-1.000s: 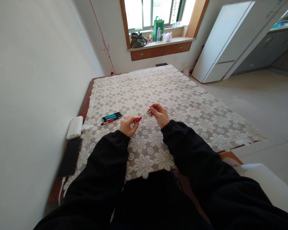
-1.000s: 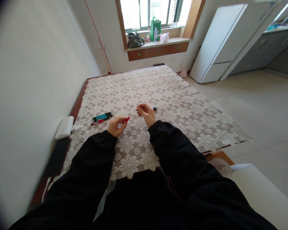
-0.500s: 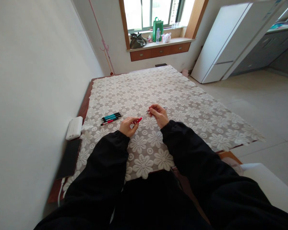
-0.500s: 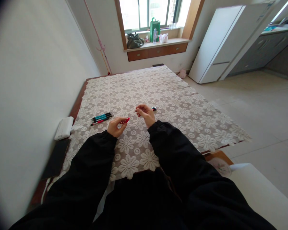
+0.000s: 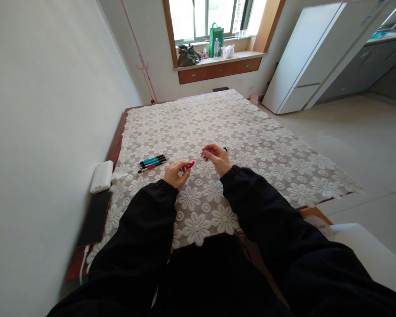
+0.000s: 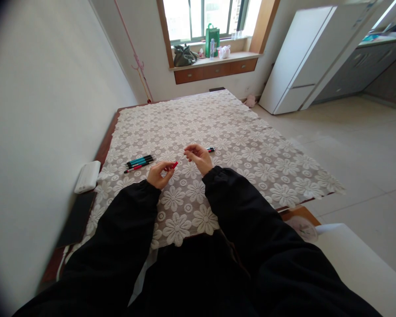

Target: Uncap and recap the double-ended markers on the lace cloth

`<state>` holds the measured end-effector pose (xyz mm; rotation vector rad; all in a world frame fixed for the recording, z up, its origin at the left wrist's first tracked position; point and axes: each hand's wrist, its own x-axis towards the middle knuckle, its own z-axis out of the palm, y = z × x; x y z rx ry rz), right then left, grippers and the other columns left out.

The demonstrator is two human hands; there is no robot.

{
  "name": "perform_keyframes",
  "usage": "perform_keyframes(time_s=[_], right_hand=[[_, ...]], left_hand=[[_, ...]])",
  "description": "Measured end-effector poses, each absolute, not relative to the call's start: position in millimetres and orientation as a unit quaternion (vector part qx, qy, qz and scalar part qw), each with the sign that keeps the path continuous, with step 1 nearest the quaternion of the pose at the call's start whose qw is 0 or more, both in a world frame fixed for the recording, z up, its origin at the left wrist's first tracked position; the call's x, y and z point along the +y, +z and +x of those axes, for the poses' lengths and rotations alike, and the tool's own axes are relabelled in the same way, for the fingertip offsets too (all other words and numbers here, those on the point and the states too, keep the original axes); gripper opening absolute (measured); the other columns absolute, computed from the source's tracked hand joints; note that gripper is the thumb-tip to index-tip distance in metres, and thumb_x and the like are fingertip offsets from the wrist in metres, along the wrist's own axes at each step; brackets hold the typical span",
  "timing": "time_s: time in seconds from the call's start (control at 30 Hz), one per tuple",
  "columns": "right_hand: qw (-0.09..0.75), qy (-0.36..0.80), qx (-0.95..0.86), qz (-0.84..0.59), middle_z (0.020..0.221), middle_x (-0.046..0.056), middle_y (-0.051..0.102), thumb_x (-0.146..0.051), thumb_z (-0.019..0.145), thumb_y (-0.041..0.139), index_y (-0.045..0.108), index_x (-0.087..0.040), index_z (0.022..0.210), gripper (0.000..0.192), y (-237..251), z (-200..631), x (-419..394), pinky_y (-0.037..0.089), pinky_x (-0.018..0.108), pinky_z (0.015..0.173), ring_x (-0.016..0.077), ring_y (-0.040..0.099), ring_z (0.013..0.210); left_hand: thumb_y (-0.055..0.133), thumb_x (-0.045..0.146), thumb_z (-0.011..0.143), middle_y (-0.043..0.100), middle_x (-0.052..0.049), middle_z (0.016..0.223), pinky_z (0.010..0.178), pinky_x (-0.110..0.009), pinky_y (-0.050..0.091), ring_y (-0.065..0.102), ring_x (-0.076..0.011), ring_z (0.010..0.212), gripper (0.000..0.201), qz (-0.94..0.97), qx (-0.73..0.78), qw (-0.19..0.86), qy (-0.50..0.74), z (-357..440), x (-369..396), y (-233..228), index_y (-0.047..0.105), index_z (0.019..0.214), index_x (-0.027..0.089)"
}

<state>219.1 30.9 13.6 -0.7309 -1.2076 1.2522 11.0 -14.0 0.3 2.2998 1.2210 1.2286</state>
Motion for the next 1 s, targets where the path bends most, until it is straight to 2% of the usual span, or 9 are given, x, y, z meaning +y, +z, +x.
perform_keyframes(time_s=[0.2, 0.33, 0.57, 0.7, 0.83, 0.9, 1.0], right_hand=[[0.549, 0.501, -0.586, -0.323, 0.075, -0.001, 0.061, -0.042, 0.074, 0.078, 0.067, -0.021, 0.086, 0.026, 11, 219, 30, 0.044, 0.025, 0.060, 0.0112, 0.054, 0.068], [0.508, 0.522, -0.610, -0.313, 0.073, -0.002, 0.059, -0.047, 0.074, 0.076, 0.066, -0.021, 0.087, 0.031, 8, 216, 29, 0.045, 0.026, 0.059, 0.0117, 0.053, 0.066], [0.494, 0.500, -0.634, -0.323, 0.077, -0.001, 0.062, -0.045, 0.076, 0.073, 0.064, -0.020, 0.093, 0.031, 9, 214, 25, 0.044, 0.026, 0.061, 0.0126, 0.056, 0.069], [0.498, 0.400, -0.692, -0.336, 0.086, 0.001, 0.066, -0.032, 0.084, 0.063, 0.062, -0.021, 0.107, 0.025, 8, 213, 19, 0.048, 0.030, 0.073, 0.0149, 0.060, 0.078], [0.419, 0.258, -0.806, -0.331, 0.090, 0.005, 0.067, -0.015, 0.084, 0.053, 0.065, -0.019, 0.101, 0.021, 1, 212, 18, 0.048, 0.036, 0.086, 0.0190, 0.060, 0.087], [0.372, 0.215, -0.849, -0.309, 0.100, 0.007, 0.068, -0.015, 0.086, 0.053, 0.066, -0.019, 0.103, 0.022, -2, 211, 18, 0.047, 0.039, 0.095, 0.0217, 0.059, 0.100], [0.321, 0.191, -0.887, -0.271, 0.123, 0.010, 0.064, -0.027, 0.092, 0.055, 0.064, -0.020, 0.119, 0.029, -5, 209, 17, 0.043, 0.041, 0.105, 0.0236, 0.054, 0.118]], left_hand=[[0.059, 0.023, 0.085, 0.071, -0.003, 0.084, 0.067, -0.028, 0.052, 0.062, -0.0141, 0.069, 0.024, 0.796, 0.422, 0.132, 0.414, 11, -14, 1, 0.069, 0.107, 0.020], [0.059, 0.021, 0.085, 0.071, -0.003, 0.086, 0.067, -0.029, 0.052, 0.062, -0.0140, 0.070, 0.024, 0.803, 0.419, 0.125, 0.404, 11, -14, 1, 0.068, 0.107, 0.020], [0.060, 0.024, 0.085, 0.069, -0.002, 0.082, 0.066, -0.028, 0.052, 0.062, -0.0141, 0.069, 0.019, 0.793, 0.426, 0.143, 0.410, 12, -15, 0, 0.065, 0.103, 0.020], [0.057, 0.026, 0.088, 0.069, -0.002, 0.082, 0.066, -0.028, 0.052, 0.063, -0.0143, 0.071, 0.018, 0.756, 0.442, 0.159, 0.456, 12, -15, 2, 0.061, 0.105, 0.021], [0.054, 0.025, 0.089, 0.071, -0.003, 0.088, 0.067, -0.028, 0.051, 0.066, -0.0154, 0.077, 0.019, 0.722, 0.463, 0.146, 0.492, 12, -14, 5, 0.058, 0.107, 0.021], [0.052, 0.025, 0.089, 0.071, -0.003, 0.088, 0.067, -0.028, 0.051, 0.066, -0.0155, 0.078, 0.018, 0.710, 0.480, 0.136, 0.498, 12, -14, 7, 0.057, 0.106, 0.021], [0.050, 0.024, 0.090, 0.070, -0.002, 0.084, 0.068, -0.027, 0.050, 0.066, -0.0152, 0.077, 0.017, 0.694, 0.491, 0.127, 0.512, 12, -15, 10, 0.057, 0.105, 0.020]])
